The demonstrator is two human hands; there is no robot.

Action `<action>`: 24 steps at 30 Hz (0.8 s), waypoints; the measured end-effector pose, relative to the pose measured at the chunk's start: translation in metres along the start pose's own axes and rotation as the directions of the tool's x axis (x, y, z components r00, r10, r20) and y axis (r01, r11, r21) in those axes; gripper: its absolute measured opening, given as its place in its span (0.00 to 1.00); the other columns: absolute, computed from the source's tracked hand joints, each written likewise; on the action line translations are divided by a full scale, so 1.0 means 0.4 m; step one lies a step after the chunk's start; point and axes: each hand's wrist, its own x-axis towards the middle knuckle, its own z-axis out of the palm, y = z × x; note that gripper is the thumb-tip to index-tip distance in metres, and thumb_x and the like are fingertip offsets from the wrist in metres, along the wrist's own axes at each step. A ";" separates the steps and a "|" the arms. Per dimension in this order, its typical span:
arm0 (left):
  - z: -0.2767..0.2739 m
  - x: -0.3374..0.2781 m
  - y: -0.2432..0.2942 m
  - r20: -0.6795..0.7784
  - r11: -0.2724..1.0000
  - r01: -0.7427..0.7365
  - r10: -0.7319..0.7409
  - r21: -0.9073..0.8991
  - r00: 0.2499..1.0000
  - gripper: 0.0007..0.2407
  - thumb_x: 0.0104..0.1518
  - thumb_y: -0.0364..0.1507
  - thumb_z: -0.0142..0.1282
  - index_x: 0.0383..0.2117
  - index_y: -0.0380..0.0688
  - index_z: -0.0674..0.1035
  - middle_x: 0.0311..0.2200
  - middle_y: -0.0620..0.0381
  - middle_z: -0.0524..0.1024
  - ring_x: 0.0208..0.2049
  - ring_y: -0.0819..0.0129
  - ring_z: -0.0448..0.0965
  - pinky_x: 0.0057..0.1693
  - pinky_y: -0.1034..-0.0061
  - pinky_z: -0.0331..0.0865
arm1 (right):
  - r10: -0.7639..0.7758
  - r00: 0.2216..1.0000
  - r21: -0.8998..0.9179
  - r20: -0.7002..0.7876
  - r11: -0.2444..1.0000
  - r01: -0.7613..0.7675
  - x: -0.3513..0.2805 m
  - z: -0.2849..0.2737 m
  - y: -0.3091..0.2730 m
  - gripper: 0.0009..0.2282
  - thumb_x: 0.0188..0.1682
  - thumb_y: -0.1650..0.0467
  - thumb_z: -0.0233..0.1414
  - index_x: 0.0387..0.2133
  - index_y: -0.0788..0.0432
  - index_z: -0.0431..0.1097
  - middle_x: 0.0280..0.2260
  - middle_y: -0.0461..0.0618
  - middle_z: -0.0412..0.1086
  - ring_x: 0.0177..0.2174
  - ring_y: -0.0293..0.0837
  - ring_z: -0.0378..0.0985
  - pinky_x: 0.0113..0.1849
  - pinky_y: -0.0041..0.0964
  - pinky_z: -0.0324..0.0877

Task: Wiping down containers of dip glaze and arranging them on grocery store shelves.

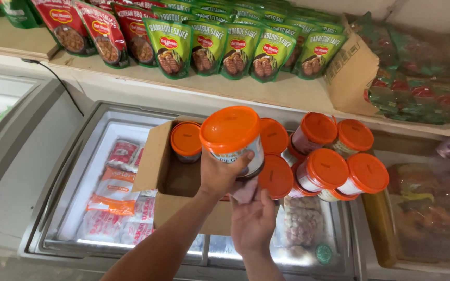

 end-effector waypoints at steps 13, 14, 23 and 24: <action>0.076 -0.071 0.086 0.036 0.858 0.342 -0.356 -0.383 0.934 0.18 0.52 0.28 0.66 0.49 0.34 0.79 0.41 0.52 0.83 0.39 0.67 0.82 0.45 0.69 0.78 | 0.212 0.977 0.117 -0.020 0.971 -0.209 0.129 0.084 -0.129 0.38 0.47 0.43 0.36 0.62 0.56 0.61 0.58 0.51 0.67 0.57 0.53 0.68 0.57 0.50 0.62; 0.073 -0.076 0.095 0.004 0.952 0.226 -0.230 -0.205 0.973 0.20 0.50 0.30 0.67 0.49 0.35 0.79 0.43 0.51 0.83 0.43 0.64 0.83 0.49 0.69 0.78 | 0.252 0.967 0.113 -0.029 0.962 -0.247 0.130 0.073 -0.125 0.35 0.49 0.46 0.37 0.60 0.56 0.62 0.57 0.51 0.68 0.56 0.52 0.70 0.56 0.50 0.65; 0.035 -0.034 0.068 0.132 0.773 -0.302 0.277 0.557 0.952 0.37 0.37 0.45 0.75 0.54 0.42 0.73 0.50 0.46 0.75 0.52 0.49 0.74 0.57 0.59 0.70 | 0.316 0.940 -0.032 -0.128 0.946 -0.322 0.190 -0.121 -0.065 0.13 0.57 0.62 0.46 0.49 0.56 0.68 0.45 0.45 0.72 0.43 0.41 0.74 0.43 0.40 0.72; 0.029 -0.027 0.071 0.194 0.708 -0.396 0.352 0.585 0.916 0.39 0.36 0.46 0.75 0.56 0.40 0.70 0.50 0.43 0.73 0.52 0.46 0.73 0.56 0.57 0.68 | 0.310 0.943 -0.056 -0.118 0.947 -0.318 0.211 -0.179 -0.045 0.11 0.59 0.63 0.50 0.45 0.57 0.69 0.40 0.45 0.71 0.38 0.40 0.74 0.38 0.39 0.72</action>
